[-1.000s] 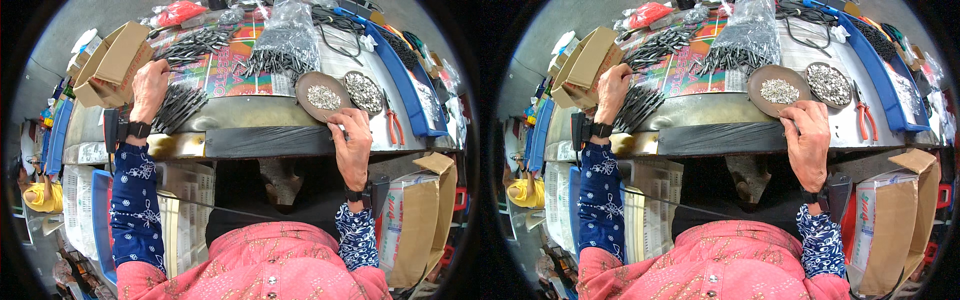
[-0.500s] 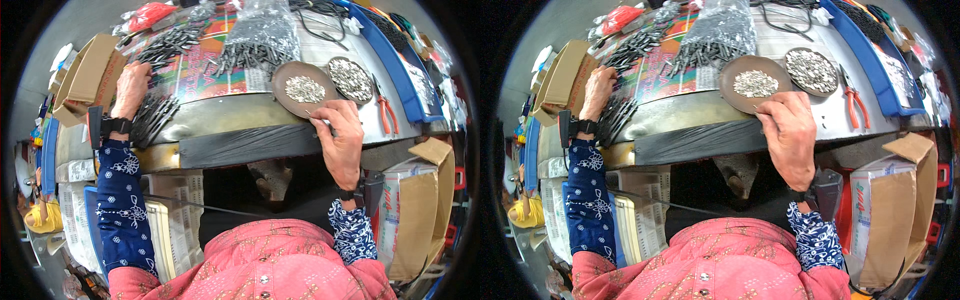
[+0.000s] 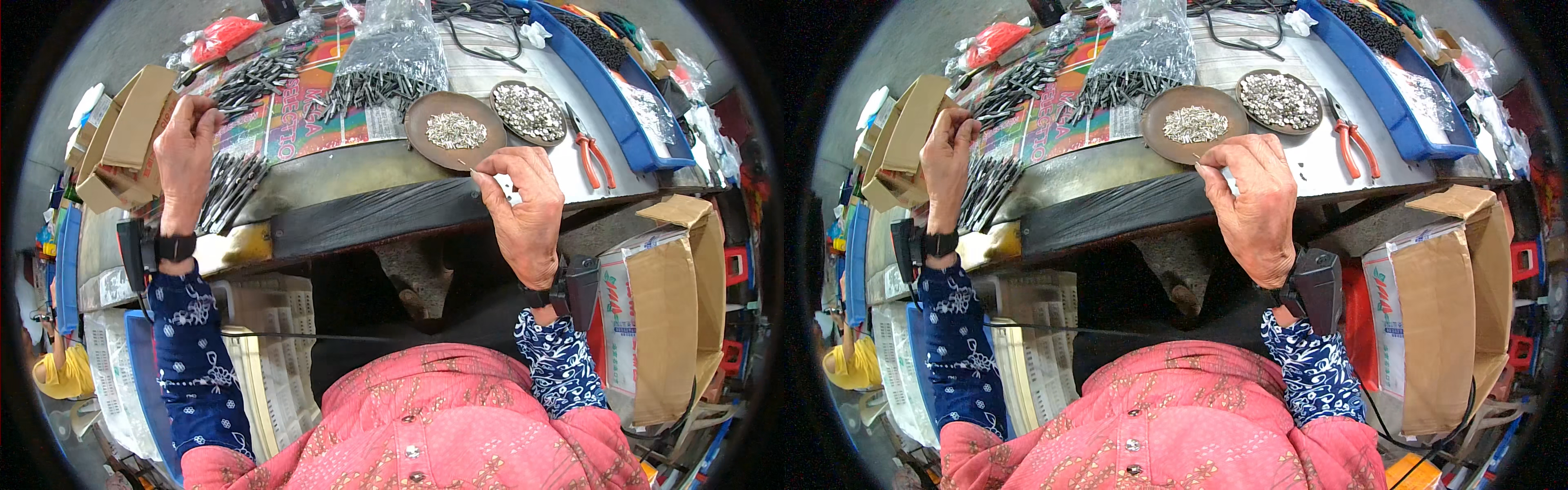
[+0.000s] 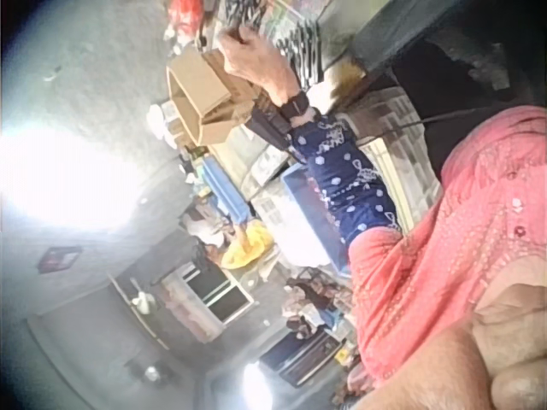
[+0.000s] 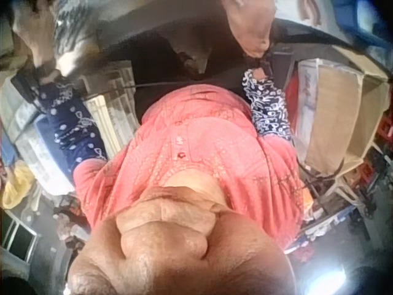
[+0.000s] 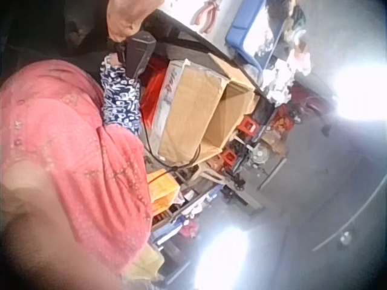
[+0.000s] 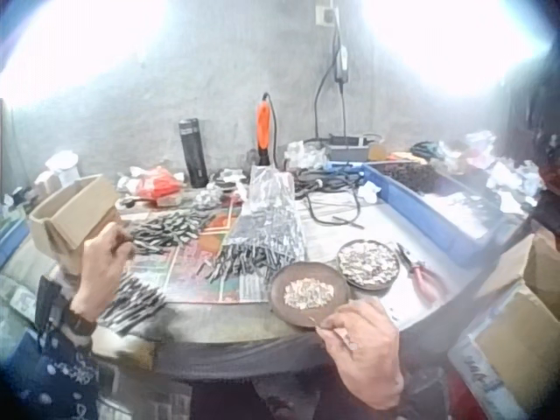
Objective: The person repeatedly picks up small metal rods and cylindrical metal pieces from a workbench, inserts the pieces into the rods, and places the assembled units back on the table. The process is repeated multiple times using the same components.
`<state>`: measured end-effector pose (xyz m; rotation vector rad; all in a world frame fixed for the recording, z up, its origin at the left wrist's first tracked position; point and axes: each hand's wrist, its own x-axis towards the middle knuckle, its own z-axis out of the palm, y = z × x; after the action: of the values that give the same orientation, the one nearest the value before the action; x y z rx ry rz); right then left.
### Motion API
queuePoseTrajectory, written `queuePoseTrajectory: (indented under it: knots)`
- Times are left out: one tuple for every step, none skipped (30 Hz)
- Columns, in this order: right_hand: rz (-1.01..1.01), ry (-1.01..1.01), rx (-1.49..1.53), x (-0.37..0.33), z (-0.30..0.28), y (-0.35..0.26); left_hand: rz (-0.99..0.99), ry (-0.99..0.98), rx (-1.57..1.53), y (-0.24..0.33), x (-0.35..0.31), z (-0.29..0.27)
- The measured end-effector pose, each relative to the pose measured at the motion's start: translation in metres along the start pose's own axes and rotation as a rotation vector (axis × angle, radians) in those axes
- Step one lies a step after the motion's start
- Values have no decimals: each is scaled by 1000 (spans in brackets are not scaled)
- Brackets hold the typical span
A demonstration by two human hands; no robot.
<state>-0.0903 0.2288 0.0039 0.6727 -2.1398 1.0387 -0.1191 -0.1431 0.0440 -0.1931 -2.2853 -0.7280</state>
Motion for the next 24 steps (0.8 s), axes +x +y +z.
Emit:
queuePoseTrajectory:
  knots:
    - [18,-2,4,-1,0,-3,-51,-14,-133,15,-5,0]
    - [23,-7,36,-2,-1,-7,-127,-30,-268,30,-12,-1]
    - [44,-11,69,-3,-1,-11,-123,-52,-352,46,-22,-1]
    - [49,-8,93,-5,-1,-15,-162,-75,-478,63,-32,1]
    - [56,-35,106,-6,0,-20,-234,-94,-592,79,-42,3]
    - [60,-48,129,-8,0,-24,-261,-115,-747,94,-52,6]
    - [74,-44,185,-9,2,-29,-342,-136,-817,109,-63,9]
    - [86,-48,229,-11,3,-34,-398,-154,-914,123,-73,12]
    - [110,-48,298,-12,3,-40,-461,-181,-958,134,-81,14]
    - [105,-35,329,-12,5,-44,-504,-205,-1025,145,-88,18]
    - [123,-48,361,-13,5,-48,-572,-198,-1101,155,-96,23]
    - [136,-55,386,-14,4,-53,-588,-204,-1142,163,-101,26]
    - [146,-66,404,-15,4,-56,-600,-207,-1152,169,-106,29]
    - [154,-75,435,-16,3,-60,-615,-211,-1164,174,-110,32]
    - [194,-113,453,-17,1,-62,-624,-220,-1170,178,-114,34]
    - [216,-141,482,-18,-1,-64,-673,-226,-1163,181,-118,36]
    - [220,-154,498,-18,0,-65,-675,-227,-1185,184,-121,38]
    - [219,-154,514,-19,0,-66,-686,-224,-1210,186,-124,41]
    - [221,-154,531,-19,0,-67,-680,-220,-1237,187,-125,42]
    - [227,-166,542,-19,1,-67,-691,-218,-1238,188,-127,43]
    - [222,-168,536,-20,2,-67,-702,-217,-1239,189,-129,44]
    - [227,-169,535,-20,3,-67,-718,-214,-1240,189,-130,44]
    - [233,-173,532,-20,3,-67,-710,-211,-1245,190,-131,44]
    - [235,-176,529,-21,4,-66,-710,-212,-1238,190,-131,44]
